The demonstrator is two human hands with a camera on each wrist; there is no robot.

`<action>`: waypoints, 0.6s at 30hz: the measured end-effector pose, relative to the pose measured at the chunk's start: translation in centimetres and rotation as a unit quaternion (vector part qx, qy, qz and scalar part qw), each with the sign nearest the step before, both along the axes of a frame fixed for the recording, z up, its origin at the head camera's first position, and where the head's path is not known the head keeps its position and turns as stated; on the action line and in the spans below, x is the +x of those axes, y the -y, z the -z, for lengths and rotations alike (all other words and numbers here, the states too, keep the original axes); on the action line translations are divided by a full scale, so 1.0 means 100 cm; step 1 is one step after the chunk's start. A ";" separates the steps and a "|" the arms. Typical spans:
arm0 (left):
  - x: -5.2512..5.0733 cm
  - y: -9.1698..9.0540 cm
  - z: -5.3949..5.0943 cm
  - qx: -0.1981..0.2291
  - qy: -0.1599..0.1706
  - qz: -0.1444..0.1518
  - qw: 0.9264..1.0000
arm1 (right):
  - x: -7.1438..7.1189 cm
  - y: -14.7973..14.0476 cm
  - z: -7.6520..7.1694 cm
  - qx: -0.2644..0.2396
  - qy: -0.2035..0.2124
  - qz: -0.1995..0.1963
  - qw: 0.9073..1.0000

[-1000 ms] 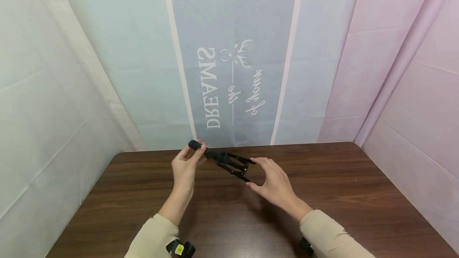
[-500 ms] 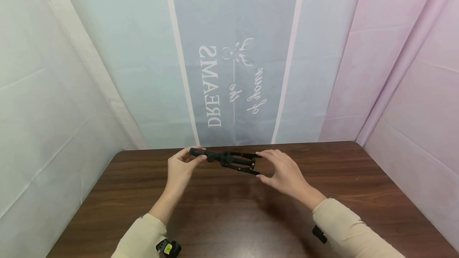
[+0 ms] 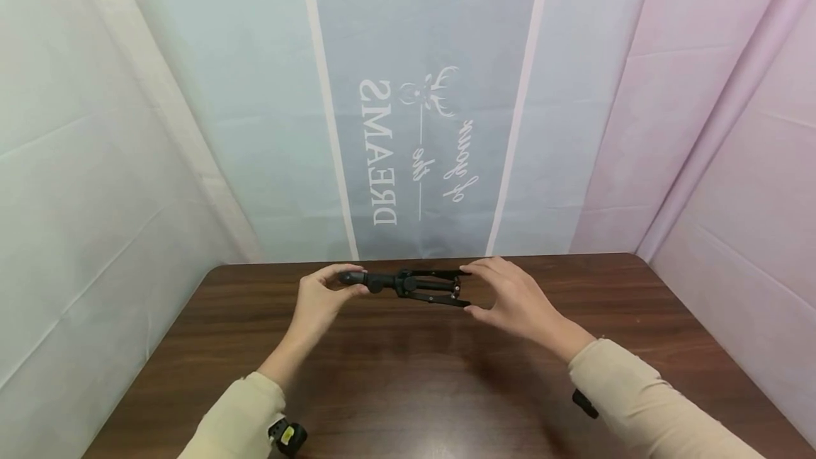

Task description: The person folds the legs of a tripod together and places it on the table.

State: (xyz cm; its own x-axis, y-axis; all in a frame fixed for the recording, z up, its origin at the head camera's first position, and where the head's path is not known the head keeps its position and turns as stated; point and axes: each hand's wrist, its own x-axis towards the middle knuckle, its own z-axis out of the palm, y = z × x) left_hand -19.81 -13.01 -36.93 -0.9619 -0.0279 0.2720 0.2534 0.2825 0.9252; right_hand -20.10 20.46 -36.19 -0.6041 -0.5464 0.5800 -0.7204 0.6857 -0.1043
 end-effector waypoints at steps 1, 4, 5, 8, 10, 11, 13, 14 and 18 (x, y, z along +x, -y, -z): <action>0.000 0.001 0.001 -0.008 -0.002 0.000 1.000 | 0.000 0.000 -0.001 0.003 0.000 0.000 1.000; -0.001 0.004 0.002 -0.028 -0.003 0.003 1.000 | -0.001 -0.001 -0.004 0.015 -0.003 -0.002 1.000; -0.002 0.005 0.003 -0.033 -0.001 0.003 0.999 | -0.002 -0.001 -0.005 0.019 -0.004 -0.002 1.000; -0.003 0.007 0.003 -0.054 0.000 0.008 0.999 | -0.003 -0.001 -0.008 0.033 -0.004 -0.003 0.999; -0.004 0.008 0.004 -0.072 -0.005 0.014 0.997 | -0.004 -0.002 -0.010 0.043 -0.004 -0.002 0.999; -0.004 0.009 0.003 -0.082 -0.009 0.017 0.996 | -0.004 -0.003 -0.011 0.050 -0.004 -0.001 0.999; -0.004 0.009 0.003 -0.100 -0.015 0.026 0.995 | -0.005 -0.003 -0.012 0.062 -0.004 0.000 0.998; -0.004 0.010 0.003 -0.107 -0.016 0.031 0.994 | -0.005 -0.004 -0.012 0.068 -0.005 0.001 0.998; -0.005 0.010 0.002 -0.129 -0.009 0.047 0.991 | -0.006 -0.005 -0.012 0.085 -0.004 0.002 0.996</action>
